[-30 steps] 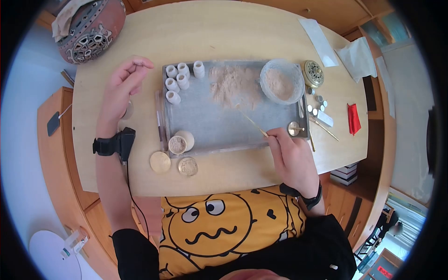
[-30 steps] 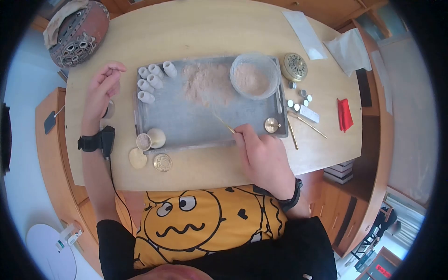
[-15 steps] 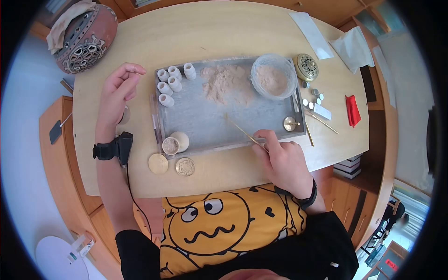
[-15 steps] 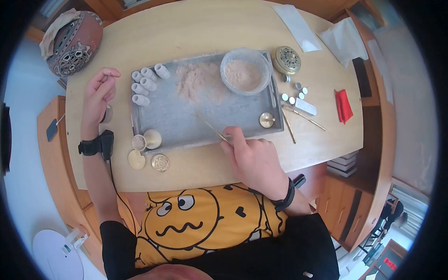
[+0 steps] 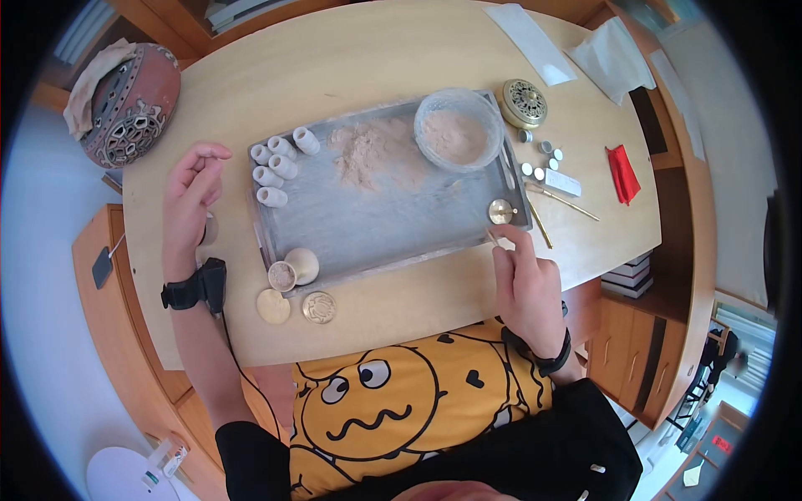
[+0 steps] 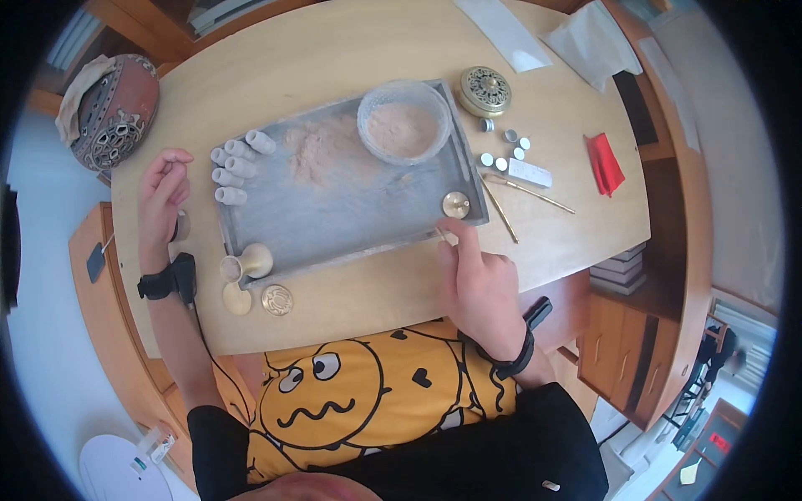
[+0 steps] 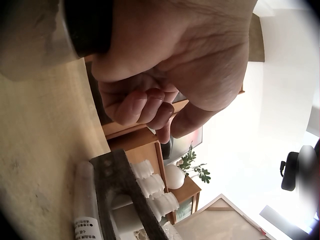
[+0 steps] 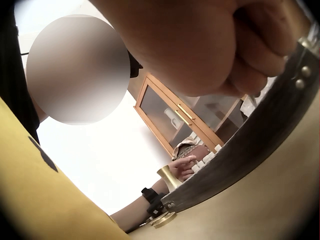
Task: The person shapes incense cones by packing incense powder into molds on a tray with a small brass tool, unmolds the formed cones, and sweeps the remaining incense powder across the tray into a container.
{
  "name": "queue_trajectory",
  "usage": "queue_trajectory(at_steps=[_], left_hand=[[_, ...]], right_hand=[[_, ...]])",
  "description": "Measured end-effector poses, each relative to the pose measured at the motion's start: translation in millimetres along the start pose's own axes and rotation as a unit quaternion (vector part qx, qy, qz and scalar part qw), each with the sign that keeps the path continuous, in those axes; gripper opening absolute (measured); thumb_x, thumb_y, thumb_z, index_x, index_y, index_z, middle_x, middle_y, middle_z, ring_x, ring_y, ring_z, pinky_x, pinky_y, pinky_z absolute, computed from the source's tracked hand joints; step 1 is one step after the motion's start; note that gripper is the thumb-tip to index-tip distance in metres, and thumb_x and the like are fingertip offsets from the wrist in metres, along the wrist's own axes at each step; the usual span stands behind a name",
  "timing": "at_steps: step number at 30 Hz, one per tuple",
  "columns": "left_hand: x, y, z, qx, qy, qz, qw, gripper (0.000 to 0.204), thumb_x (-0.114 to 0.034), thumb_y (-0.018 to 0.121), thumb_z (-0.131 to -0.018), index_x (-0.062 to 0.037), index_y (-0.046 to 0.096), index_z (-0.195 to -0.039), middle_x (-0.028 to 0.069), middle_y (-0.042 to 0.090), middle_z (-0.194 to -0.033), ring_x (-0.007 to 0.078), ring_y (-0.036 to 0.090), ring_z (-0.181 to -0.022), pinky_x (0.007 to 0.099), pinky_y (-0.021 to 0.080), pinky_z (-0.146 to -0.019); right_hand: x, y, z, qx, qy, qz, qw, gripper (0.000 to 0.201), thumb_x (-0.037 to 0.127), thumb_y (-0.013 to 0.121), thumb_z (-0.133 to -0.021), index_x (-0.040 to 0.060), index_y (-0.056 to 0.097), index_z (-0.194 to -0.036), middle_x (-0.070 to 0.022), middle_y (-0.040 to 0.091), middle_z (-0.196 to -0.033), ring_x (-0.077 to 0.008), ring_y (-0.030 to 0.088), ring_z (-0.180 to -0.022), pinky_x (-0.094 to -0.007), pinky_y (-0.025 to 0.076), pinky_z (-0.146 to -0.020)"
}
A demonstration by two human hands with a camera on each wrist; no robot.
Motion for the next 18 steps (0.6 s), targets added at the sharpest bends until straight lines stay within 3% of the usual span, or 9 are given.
queue_trajectory(at_steps=[3,6,10,18], left_hand=[[-2.7,-1.5,-0.9,-0.004,0.004,0.000,1.000,0.014,-0.008,0.054,-0.101,-0.0030,0.063,-0.110,-0.0086,0.039,-0.072,0.0005,0.031,-0.058,0.0196,0.023,-0.051],[-0.5,0.1,-1.7,0.004,-0.001,0.001,1.000,0.014,-0.007,0.053,-0.101,-0.0029,0.063,-0.110,-0.0083,0.039,-0.072,0.0006,0.031,-0.057,0.0196,0.023,-0.051],[-1.8,-1.7,-1.1,-0.014,0.004,-0.008,1.000,0.014,-0.008,0.054,-0.101,-0.0024,0.062,-0.111,-0.0079,0.039,-0.072,0.0009,0.031,-0.057,0.0198,0.023,-0.051],[2.4,-7.6,-1.9,0.006,0.009,0.012,1.000,0.015,-0.008,0.055,-0.101,-0.0023,0.061,-0.113,-0.0078,0.039,-0.073,0.0008,0.030,-0.058,0.0198,0.024,-0.052]], right_hand=[[-7.2,1.1,-0.9,-0.018,0.005,0.046,0.999,0.029,0.006,0.059,-0.095,0.0053,0.051,-0.123,-0.0116,0.057,-0.053,-0.0348,0.060,-0.049,-0.0443,0.046,-0.048],[-3.0,1.0,-3.3,-0.024,-0.021,0.026,0.999,0.029,0.007,0.058,-0.096,0.0048,0.050,-0.124,-0.0125,0.056,-0.053,-0.0355,0.060,-0.048,-0.0448,0.045,-0.048],[-2.2,0.1,-5.2,-0.009,0.002,0.009,1.000,0.029,0.002,0.057,-0.095,0.0035,0.051,-0.124,-0.0143,0.054,-0.054,-0.0375,0.059,-0.051,-0.0447,0.043,-0.050],[-5.4,2.7,-5.3,-0.007,0.017,0.015,1.000,0.030,0.007,0.061,-0.096,0.0038,0.051,-0.124,-0.0130,0.058,-0.057,-0.0358,0.061,-0.052,-0.0432,0.044,-0.051]])
Point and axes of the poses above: each hand's wrist, its own z-axis away from the middle knuckle, its own y-axis out of the palm, x = y × z, the point moved 3 cm from there along -z, towards the middle knuckle
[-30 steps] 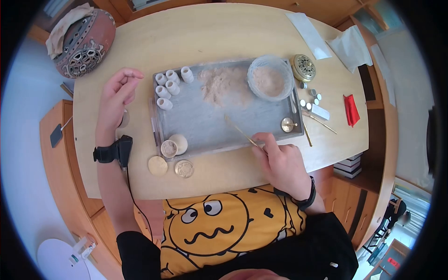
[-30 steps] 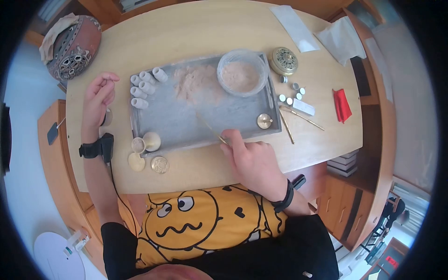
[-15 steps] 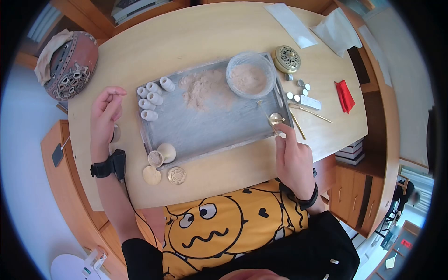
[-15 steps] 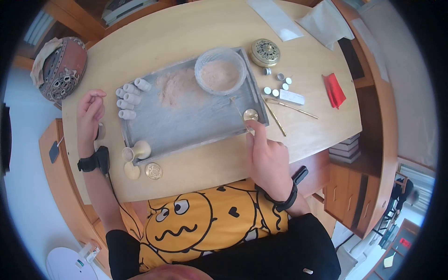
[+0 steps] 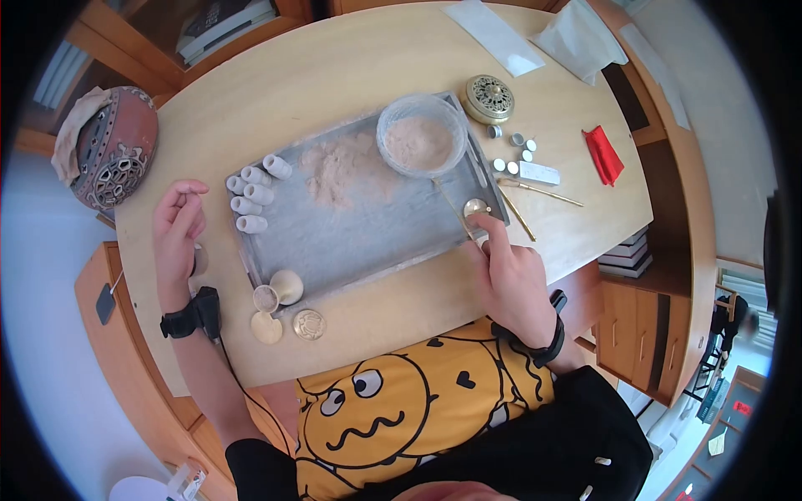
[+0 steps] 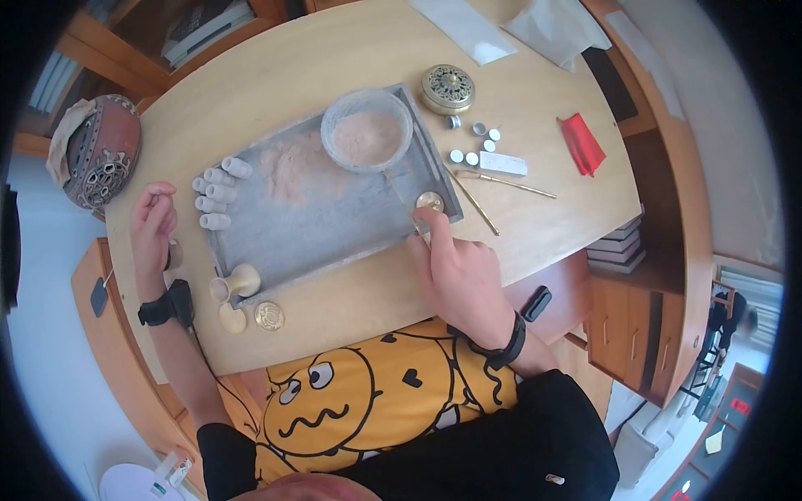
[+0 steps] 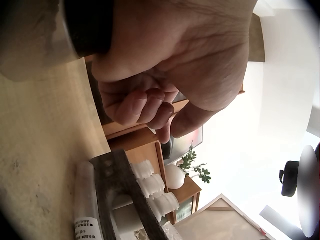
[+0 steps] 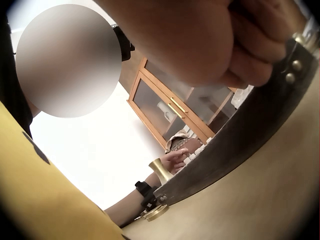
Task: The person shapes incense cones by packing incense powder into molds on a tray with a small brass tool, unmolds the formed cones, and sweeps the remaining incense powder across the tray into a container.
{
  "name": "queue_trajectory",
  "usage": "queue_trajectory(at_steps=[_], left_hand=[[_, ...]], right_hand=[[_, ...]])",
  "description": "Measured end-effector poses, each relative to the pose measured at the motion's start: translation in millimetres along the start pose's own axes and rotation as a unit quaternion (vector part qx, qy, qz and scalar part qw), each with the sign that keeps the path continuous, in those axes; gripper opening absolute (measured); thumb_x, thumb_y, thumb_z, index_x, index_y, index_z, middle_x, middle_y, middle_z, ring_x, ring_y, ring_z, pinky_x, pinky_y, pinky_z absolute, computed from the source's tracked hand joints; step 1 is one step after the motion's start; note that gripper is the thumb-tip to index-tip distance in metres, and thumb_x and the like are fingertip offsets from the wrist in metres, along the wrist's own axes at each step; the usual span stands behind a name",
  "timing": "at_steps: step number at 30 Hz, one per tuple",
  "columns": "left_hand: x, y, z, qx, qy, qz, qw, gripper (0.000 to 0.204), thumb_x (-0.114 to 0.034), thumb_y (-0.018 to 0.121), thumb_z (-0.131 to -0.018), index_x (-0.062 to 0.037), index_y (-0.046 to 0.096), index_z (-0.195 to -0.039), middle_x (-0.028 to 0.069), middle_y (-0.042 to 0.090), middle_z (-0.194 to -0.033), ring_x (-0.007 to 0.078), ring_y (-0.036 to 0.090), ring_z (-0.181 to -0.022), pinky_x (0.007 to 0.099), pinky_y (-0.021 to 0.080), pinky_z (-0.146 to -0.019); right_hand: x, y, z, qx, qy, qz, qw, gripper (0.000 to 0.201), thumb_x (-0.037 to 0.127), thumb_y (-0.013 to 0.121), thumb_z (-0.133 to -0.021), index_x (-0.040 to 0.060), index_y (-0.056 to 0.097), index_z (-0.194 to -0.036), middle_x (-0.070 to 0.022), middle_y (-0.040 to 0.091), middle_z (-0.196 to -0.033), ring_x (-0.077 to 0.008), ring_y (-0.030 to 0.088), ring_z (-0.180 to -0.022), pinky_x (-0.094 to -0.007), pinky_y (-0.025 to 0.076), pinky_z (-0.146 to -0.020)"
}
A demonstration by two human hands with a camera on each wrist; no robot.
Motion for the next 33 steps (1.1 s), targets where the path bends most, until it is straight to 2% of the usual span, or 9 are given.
queue_trajectory(at_steps=[4,7,10,12,15,22,24,28,33], left_hand=[[-0.6,3.3,1.1,-0.003,0.005,0.006,1.000,0.015,-0.008,0.055,-0.101,-0.0017,0.061,-0.113,-0.0079,0.038,-0.073,0.0008,0.030,-0.059,0.0196,0.023,-0.052],[1.8,0.7,0.5,-0.003,-0.003,0.010,1.000,0.015,-0.007,0.055,-0.101,-0.0011,0.061,-0.113,-0.0077,0.039,-0.074,0.0008,0.030,-0.059,0.0197,0.023,-0.052],[-0.5,2.8,1.8,-0.008,0.003,-0.002,1.000,0.015,-0.007,0.055,-0.101,-0.0010,0.061,-0.113,-0.0076,0.039,-0.074,0.0007,0.030,-0.059,0.0198,0.023,-0.052],[-0.5,2.3,2.2,-0.007,0.004,0.002,1.000,0.015,-0.007,0.055,-0.100,-0.0011,0.061,-0.113,-0.0076,0.039,-0.074,0.0006,0.030,-0.059,0.0198,0.024,-0.052],[-1.7,2.0,-0.3,-0.004,0.006,0.005,1.000,0.015,-0.007,0.055,-0.100,-0.0012,0.061,-0.112,-0.0079,0.039,-0.073,0.0006,0.030,-0.059,0.0198,0.024,-0.052],[-1.5,2.0,0.9,-0.004,0.000,0.004,1.000,0.015,-0.008,0.055,-0.101,-0.0011,0.061,-0.112,-0.0079,0.038,-0.073,0.0007,0.030,-0.058,0.0200,0.023,-0.052],[-1.7,3.2,1.1,-0.001,0.003,0.004,1.000,0.015,-0.008,0.055,-0.101,-0.0011,0.061,-0.112,-0.0079,0.038,-0.073,0.0007,0.030,-0.058,0.0201,0.023,-0.052],[-1.7,2.3,0.7,0.004,0.008,0.007,1.000,0.015,-0.008,0.055,-0.101,-0.0010,0.061,-0.113,-0.0078,0.038,-0.073,0.0008,0.030,-0.058,0.0201,0.023,-0.052],[-3.1,2.0,1.6,0.005,0.009,0.008,1.000,0.016,-0.008,0.055,-0.101,-0.0012,0.061,-0.114,-0.0078,0.038,-0.073,0.0008,0.031,-0.059,0.0202,0.023,-0.052]], right_hand=[[-2.7,-19.9,4.3,-0.023,-0.004,0.013,1.000,0.027,0.019,0.065,-0.096,0.0048,0.055,-0.118,-0.0106,0.056,-0.054,-0.0315,0.060,-0.048,-0.0417,0.045,-0.047],[-30.8,-46.3,4.3,-0.103,0.047,0.083,0.990,0.019,0.021,0.070,-0.093,0.0050,0.061,-0.099,-0.0079,0.057,-0.054,-0.0297,0.059,-0.048,-0.0399,0.045,-0.048],[-65.7,-46.2,5.8,-0.055,0.077,0.155,0.983,0.021,0.022,0.070,-0.091,0.0038,0.061,-0.095,-0.0106,0.061,-0.061,-0.0321,0.061,-0.054,-0.0413,0.046,-0.050],[-74.4,-39.8,4.3,-0.035,0.046,0.154,0.986,0.020,0.021,0.068,-0.092,0.0032,0.059,-0.091,-0.0141,0.066,-0.073,-0.0353,0.064,-0.061,-0.0431,0.049,-0.054],[-79.1,-33.2,-0.3,-0.028,0.039,0.169,0.985,0.021,0.021,0.064,-0.094,0.0027,0.055,-0.088,-0.0157,0.067,-0.081,-0.0373,0.065,-0.066,-0.0447,0.051,-0.056],[-80.0,-30.2,-5.5,0.030,-0.007,0.250,0.968,0.018,0.016,0.061,-0.094,0.0032,0.050,-0.088,-0.0155,0.063,-0.081,-0.0358,0.065,-0.065,-0.0441,0.052,-0.056],[-76.2,-34.5,-8.1,0.016,-0.060,0.242,0.968,0.014,0.014,0.061,-0.093,0.0036,0.051,-0.092,-0.0155,0.063,-0.082,-0.0348,0.065,-0.065,-0.0435,0.052,-0.056],[-64.6,-41.2,-14.8,0.000,-0.073,0.207,0.976,0.013,0.009,0.059,-0.091,0.0032,0.052,-0.100,-0.0147,0.063,-0.083,-0.0346,0.065,-0.065,-0.0439,0.052,-0.056],[-65.3,-34.3,-20.3,0.027,-0.033,0.234,0.971,0.020,0.003,0.056,-0.087,0.0028,0.052,-0.107,-0.0160,0.063,-0.081,-0.0356,0.065,-0.064,-0.0457,0.052,-0.056]])
Point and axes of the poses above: each hand's wrist, its own z-axis away from the middle knuckle, its own y-axis out of the palm, x = y × z, the point moved 3 cm from there along -z, towards the middle knuckle
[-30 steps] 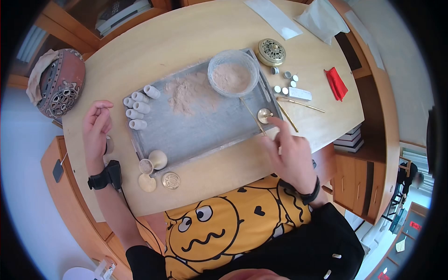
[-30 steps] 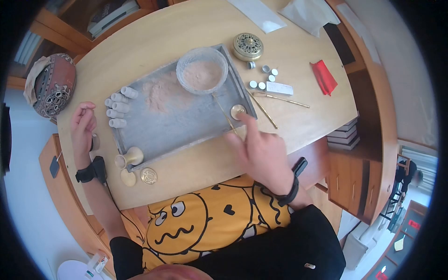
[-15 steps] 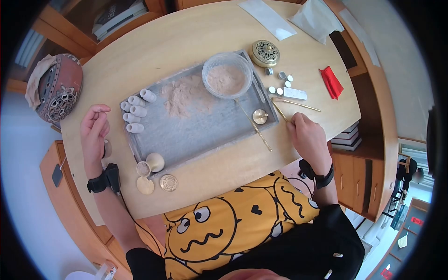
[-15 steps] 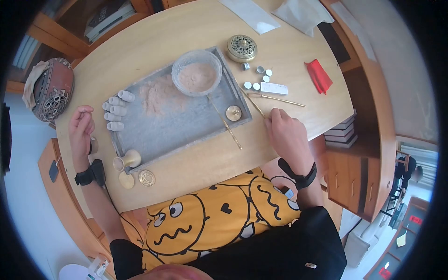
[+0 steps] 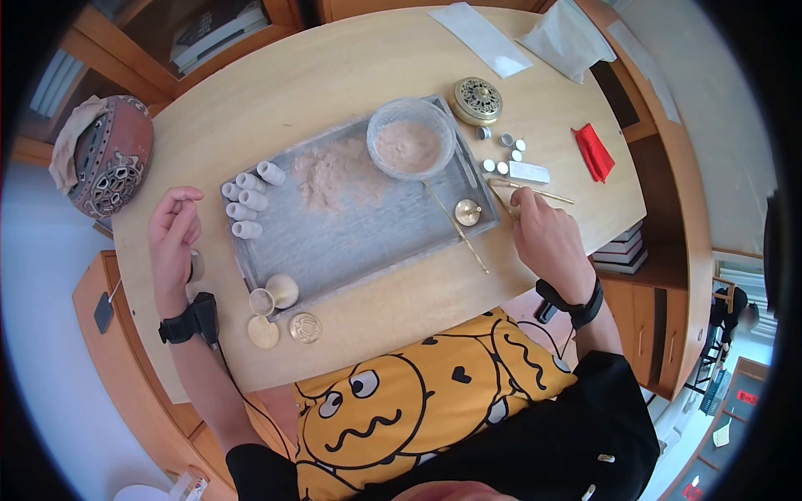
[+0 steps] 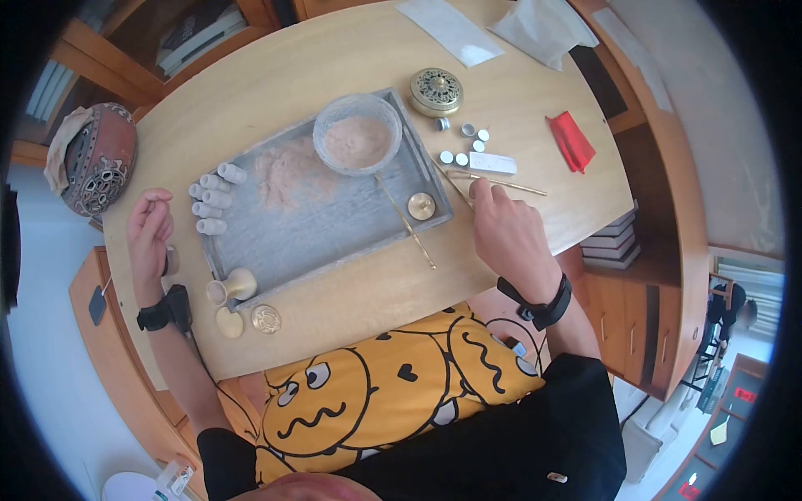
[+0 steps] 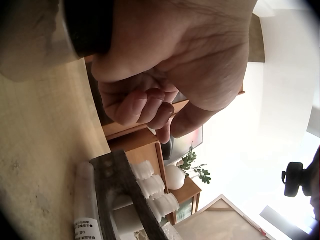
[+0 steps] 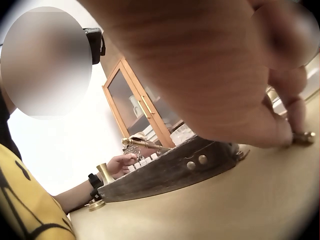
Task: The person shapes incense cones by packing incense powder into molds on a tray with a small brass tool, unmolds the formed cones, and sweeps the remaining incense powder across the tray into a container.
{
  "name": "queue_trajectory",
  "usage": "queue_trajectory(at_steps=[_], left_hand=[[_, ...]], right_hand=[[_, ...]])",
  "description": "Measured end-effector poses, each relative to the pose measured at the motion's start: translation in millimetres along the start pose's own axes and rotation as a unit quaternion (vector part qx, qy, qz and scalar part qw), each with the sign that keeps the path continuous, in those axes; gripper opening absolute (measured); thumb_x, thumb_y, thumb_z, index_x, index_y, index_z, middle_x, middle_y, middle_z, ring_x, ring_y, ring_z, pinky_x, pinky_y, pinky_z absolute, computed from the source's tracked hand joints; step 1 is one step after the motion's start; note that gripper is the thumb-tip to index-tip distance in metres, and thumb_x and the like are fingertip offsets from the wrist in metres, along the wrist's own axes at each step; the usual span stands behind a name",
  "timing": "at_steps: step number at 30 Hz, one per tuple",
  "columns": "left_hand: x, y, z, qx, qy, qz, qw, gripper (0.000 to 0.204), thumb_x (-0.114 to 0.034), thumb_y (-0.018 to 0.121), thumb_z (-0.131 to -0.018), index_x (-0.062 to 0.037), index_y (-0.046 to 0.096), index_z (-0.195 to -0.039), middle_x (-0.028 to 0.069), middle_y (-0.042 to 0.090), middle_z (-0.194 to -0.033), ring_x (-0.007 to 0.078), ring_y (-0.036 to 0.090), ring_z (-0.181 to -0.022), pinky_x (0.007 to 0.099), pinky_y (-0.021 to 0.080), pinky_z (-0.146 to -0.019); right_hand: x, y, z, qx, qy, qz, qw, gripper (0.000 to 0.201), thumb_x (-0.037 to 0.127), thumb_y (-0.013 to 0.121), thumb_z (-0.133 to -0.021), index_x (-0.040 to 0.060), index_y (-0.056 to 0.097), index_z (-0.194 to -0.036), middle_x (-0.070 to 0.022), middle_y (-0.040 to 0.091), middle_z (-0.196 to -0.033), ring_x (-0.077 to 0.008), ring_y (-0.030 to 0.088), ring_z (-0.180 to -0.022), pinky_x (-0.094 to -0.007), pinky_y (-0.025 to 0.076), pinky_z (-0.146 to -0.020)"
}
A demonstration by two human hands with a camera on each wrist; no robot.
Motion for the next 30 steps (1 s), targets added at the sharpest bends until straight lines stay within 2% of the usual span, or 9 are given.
queue_trajectory(at_steps=[11,13,20,22,24,25,26,29,30], left_hand=[[4.8,-0.4,0.7,-0.001,-0.022,0.004,1.000,0.017,-0.010,0.055,-0.101,-0.0004,0.058,-0.114,-0.0068,0.039,-0.075,0.0017,0.032,-0.060,0.0199,0.025,-0.054],[3.2,1.1,-0.4,-0.018,-0.008,-0.004,1.000,0.014,-0.008,0.054,-0.101,-0.0017,0.061,-0.112,-0.0080,0.039,-0.074,0.0003,0.031,-0.058,0.0191,0.024,-0.051],[3.8,0.7,1.9,-0.019,-0.018,-0.011,1.000,0.015,-0.009,0.054,-0.101,-0.0017,0.062,-0.112,-0.0081,0.040,-0.075,0.0000,0.031,-0.059,0.0192,0.024,-0.052],[-1.5,4.1,1.0,-0.016,-0.009,-0.023,1.000,0.016,-0.010,0.054,-0.101,-0.0012,0.062,-0.112,-0.0083,0.040,-0.075,0.0000,0.031,-0.059,0.0193,0.024,-0.052],[-4.3,5.4,0.5,-0.026,-0.010,-0.022,0.999,0.016,-0.010,0.054,-0.101,-0.0012,0.062,-0.112,-0.0085,0.040,-0.074,-0.0001,0.031,-0.059,0.0192,0.023,-0.052],[-2.7,6.2,1.7,-0.028,-0.016,-0.021,0.999,0.016,-0.010,0.055,-0.101,-0.0012,0.062,-0.112,-0.0086,0.039,-0.074,-0.0001,0.031,-0.059,0.0191,0.023,-0.052],[-1.3,5.8,2.1,-0.033,-0.022,-0.020,0.999,0.016,-0.010,0.055,-0.101,-0.0012,0.062,-0.112,-0.0086,0.039,-0.074,-0.0001,0.031,-0.059,0.0191,0.023,-0.052],[-2.5,4.3,1.5,-0.021,-0.017,-0.024,0.999,0.016,-0.010,0.054,-0.101,-0.0017,0.062,-0.112,-0.0085,0.040,-0.074,-0.0001,0.031,-0.059,0.0192,0.023,-0.052],[-2.2,4.2,1.1,-0.016,-0.016,-0.026,0.999,0.016,-0.010,0.054,-0.101,-0.0020,0.063,-0.112,-0.0083,0.041,-0.075,-0.0001,0.031,-0.059,0.0192,0.024,-0.052]], right_hand=[[1.2,3.0,0.2,0.010,-0.030,-0.018,0.999,0.025,0.005,0.058,-0.086,0.0022,0.051,-0.109,-0.0168,0.065,-0.084,-0.0366,0.065,-0.064,-0.0464,0.053,-0.059],[2.1,1.0,3.7,0.016,-0.037,-0.031,0.999,0.026,0.005,0.058,-0.085,0.0021,0.051,-0.110,-0.0169,0.065,-0.084,-0.0371,0.065,-0.065,-0.0467,0.053,-0.060],[-3.4,-9.3,12.0,0.104,-0.018,-0.176,0.979,0.031,0.002,0.055,-0.085,0.0024,0.045,-0.114,-0.0199,0.062,-0.076,-0.0413,0.063,-0.068,-0.0460,0.048,-0.061],[-3.6,-10.2,11.0,0.105,-0.032,-0.213,0.971,0.030,0.000,0.054,-0.086,0.0025,0.044,-0.115,-0.0199,0.061,-0.075,-0.0416,0.062,-0.068,-0.0448,0.047,-0.060],[-4.8,-9.8,16.0,0.053,-0.016,-0.287,0.956,0.028,-0.005,0.051,-0.088,0.0016,0.043,-0.114,-0.0182,0.059,-0.073,-0.0407,0.060,-0.066,-0.0424,0.046,-0.060],[-3.9,-14.0,18.8,0.041,-0.012,-0.306,0.951,0.027,-0.008,0.049,-0.090,0.0005,0.043,-0.114,-0.0161,0.059,-0.072,-0.0329,0.058,-0.061,-0.0370,0.044,-0.058],[-0.7,-17.5,21.6,0.048,-0.014,-0.306,0.951,0.027,-0.008,0.049,-0.090,0.0005,0.043,-0.114,-0.0161,0.059,-0.072,-0.0329,0.058,-0.061,-0.0370,0.044,-0.058],[10.9,-39.5,27.5,-0.075,0.030,-0.324,0.943,0.021,-0.008,0.048,-0.093,-0.0010,0.045,-0.113,-0.0083,0.055,-0.070,-0.0136,0.047,-0.058,-0.0306,0.039,-0.054],[12.7,-44.6,30.7,-0.093,0.028,-0.327,0.940,0.021,-0.008,0.048,-0.093,-0.0009,0.046,-0.113,-0.0072,0.055,-0.071,-0.0120,0.047,-0.057,-0.0303,0.038,-0.054]])
Point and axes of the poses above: each hand's wrist, its own z-axis away from the middle knuckle, its own y-axis out of the palm, x = y × z, the point moved 3 cm from there along -z, towards the middle knuckle
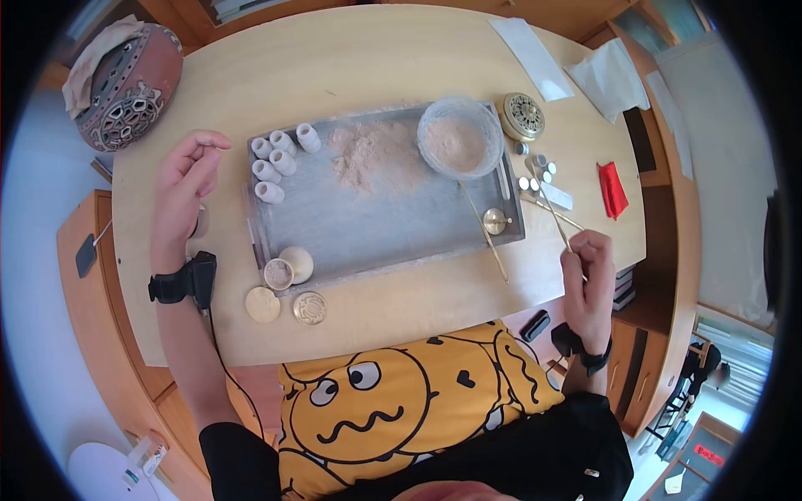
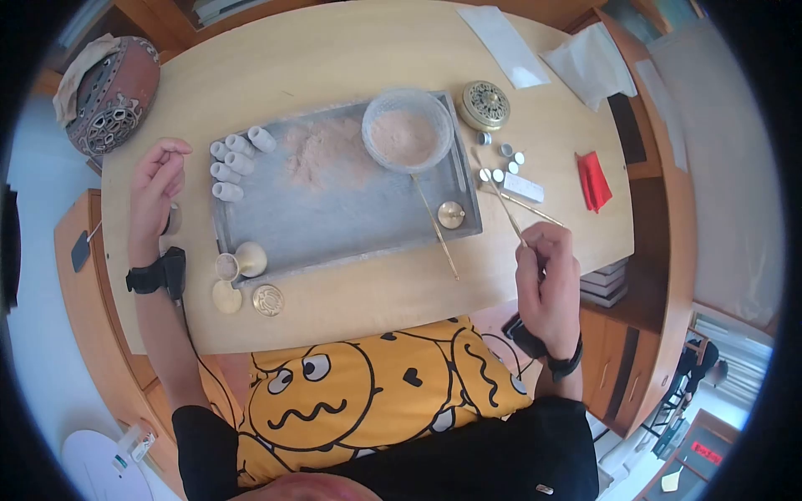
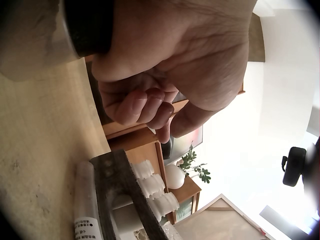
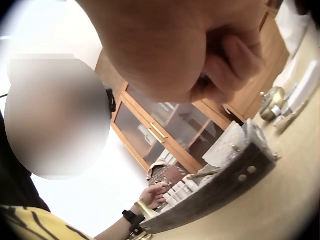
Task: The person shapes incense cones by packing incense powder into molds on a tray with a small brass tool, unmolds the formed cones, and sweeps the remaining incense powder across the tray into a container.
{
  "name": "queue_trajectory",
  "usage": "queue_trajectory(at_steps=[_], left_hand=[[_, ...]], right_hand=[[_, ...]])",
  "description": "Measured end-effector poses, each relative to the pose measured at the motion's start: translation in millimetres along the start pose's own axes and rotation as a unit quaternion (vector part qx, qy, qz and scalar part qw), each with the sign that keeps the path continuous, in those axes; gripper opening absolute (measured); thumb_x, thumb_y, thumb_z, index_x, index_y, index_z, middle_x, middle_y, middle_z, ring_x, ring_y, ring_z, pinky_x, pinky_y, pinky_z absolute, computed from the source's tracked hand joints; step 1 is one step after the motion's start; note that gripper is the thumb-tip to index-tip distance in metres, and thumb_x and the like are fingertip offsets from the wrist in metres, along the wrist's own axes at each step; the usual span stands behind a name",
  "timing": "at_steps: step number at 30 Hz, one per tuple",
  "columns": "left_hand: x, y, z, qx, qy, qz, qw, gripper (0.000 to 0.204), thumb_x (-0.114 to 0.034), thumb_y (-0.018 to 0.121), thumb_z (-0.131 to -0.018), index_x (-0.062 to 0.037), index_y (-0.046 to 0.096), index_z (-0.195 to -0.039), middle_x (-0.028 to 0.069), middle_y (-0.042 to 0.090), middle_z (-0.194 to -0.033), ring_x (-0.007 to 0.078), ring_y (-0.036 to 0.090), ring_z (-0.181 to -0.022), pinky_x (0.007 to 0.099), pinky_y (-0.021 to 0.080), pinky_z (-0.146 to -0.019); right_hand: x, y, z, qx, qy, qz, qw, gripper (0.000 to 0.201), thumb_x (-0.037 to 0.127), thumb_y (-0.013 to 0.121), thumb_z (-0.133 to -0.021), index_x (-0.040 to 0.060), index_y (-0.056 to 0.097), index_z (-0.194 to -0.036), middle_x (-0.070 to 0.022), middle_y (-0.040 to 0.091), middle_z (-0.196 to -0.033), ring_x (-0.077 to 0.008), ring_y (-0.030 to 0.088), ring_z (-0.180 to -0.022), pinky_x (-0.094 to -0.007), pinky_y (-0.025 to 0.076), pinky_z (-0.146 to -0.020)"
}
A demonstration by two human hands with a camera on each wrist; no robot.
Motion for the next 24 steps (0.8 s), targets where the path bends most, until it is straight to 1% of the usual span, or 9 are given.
queue_trajectory(at_steps=[3,5,6,8,12,14,15,17,24], left_hand=[[2.3,-1.6,-2.3,0.010,0.005,0.012,1.000,0.016,-0.010,0.055,-0.101,-0.0024,0.063,-0.112,-0.0080,0.043,-0.076,0.0000,0.032,-0.060,0.0193,0.024,-0.052],[5.3,-1.4,-0.2,0.016,0.006,0.023,1.000,0.016,-0.009,0.055,-0.101,-0.0025,0.063,-0.112,-0.0078,0.044,-0.077,0.0000,0.032,-0.060,0.0193,0.024,-0.052],[5.5,-1.6,-1.0,0.019,0.008,0.019,1.000,0.016,-0.009,0.055,-0.100,-0.0025,0.063,-0.112,-0.0077,0.044,-0.077,0.0000,0.032,-0.060,0.0192,0.024,-0.053],[1.1,-1.8,-3.5,0.018,0.016,0.014,1.000,0.016,-0.009,0.055,-0.100,-0.0026,0.064,-0.112,-0.0077,0.044,-0.077,0.0000,0.032,-0.060,0.0191,0.024,-0.053],[2.8,1.9,-0.9,0.009,0.006,0.025,1.000,0.015,-0.010,0.056,-0.100,-0.0028,0.064,-0.111,-0.0077,0.044,-0.076,0.0001,0.032,-0.060,0.0191,0.024,-0.053],[-1.2,0.0,-2.4,0.005,0.019,0.023,1.000,0.015,-0.010,0.056,-0.100,-0.0030,0.064,-0.110,-0.0077,0.044,-0.076,0.0000,0.032,-0.060,0.0191,0.024,-0.053],[-1.1,0.2,-2.5,0.013,0.007,0.024,1.000,0.015,-0.009,0.055,-0.100,-0.0024,0.063,-0.111,-0.0074,0.044,-0.077,0.0002,0.032,-0.060,0.0192,0.024,-0.053],[1.4,0.7,-2.7,0.018,-0.009,0.027,0.999,0.015,-0.009,0.054,-0.101,-0.0019,0.062,-0.112,-0.0070,0.043,-0.079,0.0005,0.032,-0.060,0.0192,0.024,-0.053],[-0.3,1.3,-3.4,0.016,0.000,0.010,1.000,0.015,-0.009,0.054,-0.101,-0.0026,0.062,-0.112,-0.0074,0.044,-0.079,0.0004,0.032,-0.060,0.0193,0.024,-0.053]], right_hand=[[24.5,-2.4,0.3,0.026,-0.011,0.009,1.000,0.024,-0.009,0.049,-0.091,-0.0014,0.048,-0.114,-0.0089,0.057,-0.072,-0.0163,0.052,-0.053,-0.0314,0.041,-0.053],[56.7,12.4,-5.1,0.060,-0.131,0.091,0.985,0.028,-0.010,0.051,-0.087,-0.0022,0.051,-0.114,-0.0106,0.059,-0.071,-0.0239,0.057,-0.052,-0.0347,0.045,-0.052],[62.9,21.2,-7.2,0.088,-0.155,0.119,0.977,0.035,-0.011,0.055,-0.082,-0.0031,0.053,-0.117,-0.0110,0.059,-0.072,-0.0288,0.061,-0.056,-0.0388,0.048,-0.051],[73.0,43.6,-11.9,0.112,-0.225,0.145,0.957,0.041,-0.007,0.058,-0.078,-0.0038,0.053,-0.119,-0.0092,0.059,-0.075,-0.0258,0.062,-0.058,-0.0379,0.049,-0.050],[87.8,80.1,-17.6,0.127,-0.246,0.200,0.940,0.044,-0.001,0.058,-0.079,-0.0043,0.053,-0.122,-0.0080,0.057,-0.077,-0.0224,0.062,-0.058,-0.0354,0.049,-0.048],[88.7,91.1,-21.8,0.147,-0.225,0.238,0.933,0.041,-0.003,0.060,-0.080,-0.0046,0.055,-0.120,-0.0093,0.063,-0.086,-0.0238,0.063,-0.062,-0.0341,0.050,-0.051],[88.1,95.0,-23.6,0.146,-0.229,0.239,0.932,0.041,-0.003,0.060,-0.080,-0.0046,0.055,-0.120,-0.0093,0.063,-0.086,-0.0238,0.063,-0.062,-0.0341,0.050,-0.051],[86.3,101.3,-23.7,0.124,-0.259,0.276,0.917,0.044,0.002,0.060,-0.077,-0.0058,0.054,-0.120,-0.0062,0.053,-0.076,-0.0188,0.059,-0.055,-0.0312,0.048,-0.046],[89.7,108.7,-29.1,0.132,-0.240,0.273,0.922,0.036,0.002,0.059,-0.076,-0.0042,0.056,-0.111,-0.0071,0.055,-0.072,-0.0205,0.062,-0.054,-0.0323,0.049,-0.045]])
Point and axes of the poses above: each hand's wrist, its own z-axis away from the middle knuckle, its own y-axis out of the palm, x = y × z, the point moved 3 cm from there along -z, towards the middle knuckle
